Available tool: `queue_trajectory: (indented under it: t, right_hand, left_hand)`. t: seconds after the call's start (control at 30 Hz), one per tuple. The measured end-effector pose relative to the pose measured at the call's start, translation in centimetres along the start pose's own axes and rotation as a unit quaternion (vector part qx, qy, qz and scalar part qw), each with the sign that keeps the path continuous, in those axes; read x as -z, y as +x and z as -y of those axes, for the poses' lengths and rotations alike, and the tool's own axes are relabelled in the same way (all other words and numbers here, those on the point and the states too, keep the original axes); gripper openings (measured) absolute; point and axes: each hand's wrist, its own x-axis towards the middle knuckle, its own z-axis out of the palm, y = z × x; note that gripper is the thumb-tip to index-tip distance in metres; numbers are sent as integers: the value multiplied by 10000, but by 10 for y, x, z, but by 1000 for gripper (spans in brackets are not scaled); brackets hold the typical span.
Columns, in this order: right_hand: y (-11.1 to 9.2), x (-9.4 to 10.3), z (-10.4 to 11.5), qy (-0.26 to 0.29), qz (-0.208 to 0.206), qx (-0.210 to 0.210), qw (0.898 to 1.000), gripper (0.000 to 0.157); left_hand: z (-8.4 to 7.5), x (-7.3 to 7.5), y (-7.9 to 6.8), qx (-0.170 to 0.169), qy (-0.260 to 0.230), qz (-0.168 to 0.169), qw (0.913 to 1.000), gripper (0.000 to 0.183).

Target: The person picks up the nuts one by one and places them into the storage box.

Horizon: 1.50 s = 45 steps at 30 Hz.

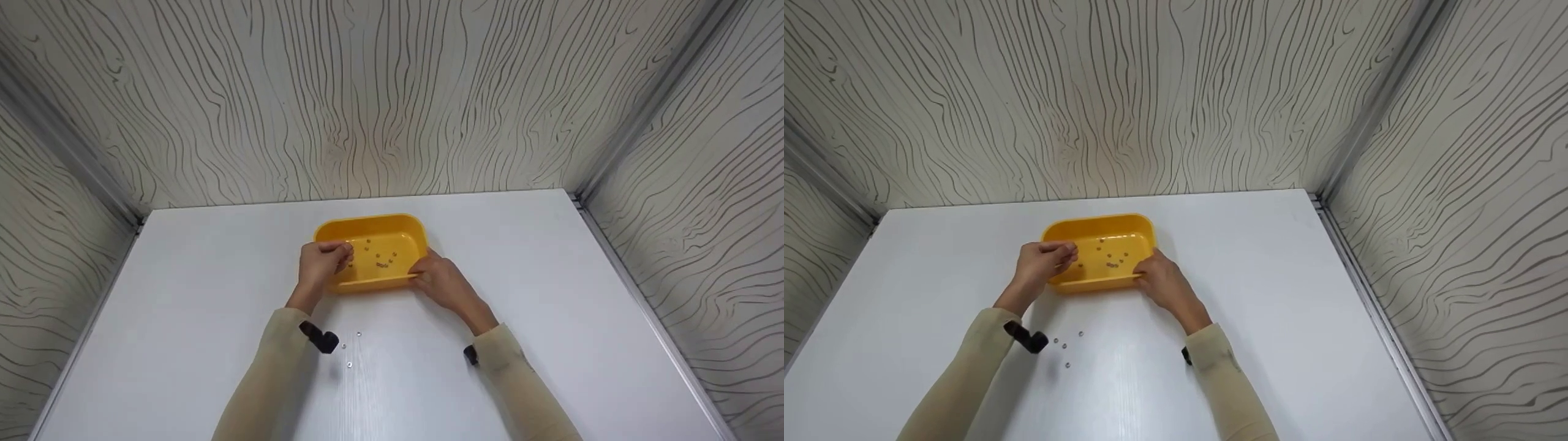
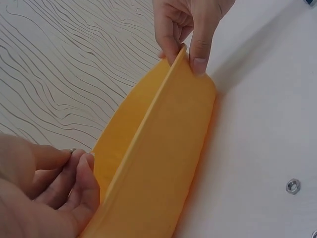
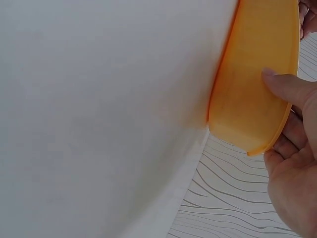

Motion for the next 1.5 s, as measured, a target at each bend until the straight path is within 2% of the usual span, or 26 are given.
queue_trajectory:
  t: [0.23, 0.47, 0.63, 0.7, 0.77, 0.97, 1.17, 1.23, 1.4, 1.5]
  right_hand:
    - [0, -1, 1, 56, 96, -74, 9999, 16]
    - [-1, -1, 2, 136, 74, -51, 9999, 15]
    - [-1, 1, 2, 133, 89, -175, 9997, 14]
    - [-2, 1, 3, 95, 80, -232, 9997, 15]
    - [-2, 1, 3, 49, 59, -250, 9997, 15]
    - [-4, -1, 0, 16, -42, -12, 10000, 15]
    - [-3, 1, 1, 58, -42, -70, 9999, 15]
    - [-3, 0, 2, 66, -25, -78, 9999, 15]
    - [-2, 0, 3, -11, -60, -29, 10000, 14]
    - [-2, -1, 3, -55, -109, 56, 9999, 14]
  left_hand:
    - [-1, 4, 0, 144, 194, -78, 9997, 18]
    - [-1, 18, -19, -520, 615, -25, 9967, 21]
    - [4, 28, -40, -852, 1145, 15, 9898, 20]
    - [9, 31, -49, -1063, 1403, 54, 9844, 18]
    - [14, 34, -57, -1254, 1686, 116, 9776, 17]
    - [31, 42, -75, -1817, 2532, 316, 9497, 14]
    - [45, 47, -82, -2235, 3310, 636, 9146, 11]
    - [49, 49, -85, -2219, 3599, 706, 9035, 10]
    - [60, 52, -90, -1974, 4063, 942, 8872, 9]
    - [66, 54, -93, -2197, 4339, 1046, 8675, 9]
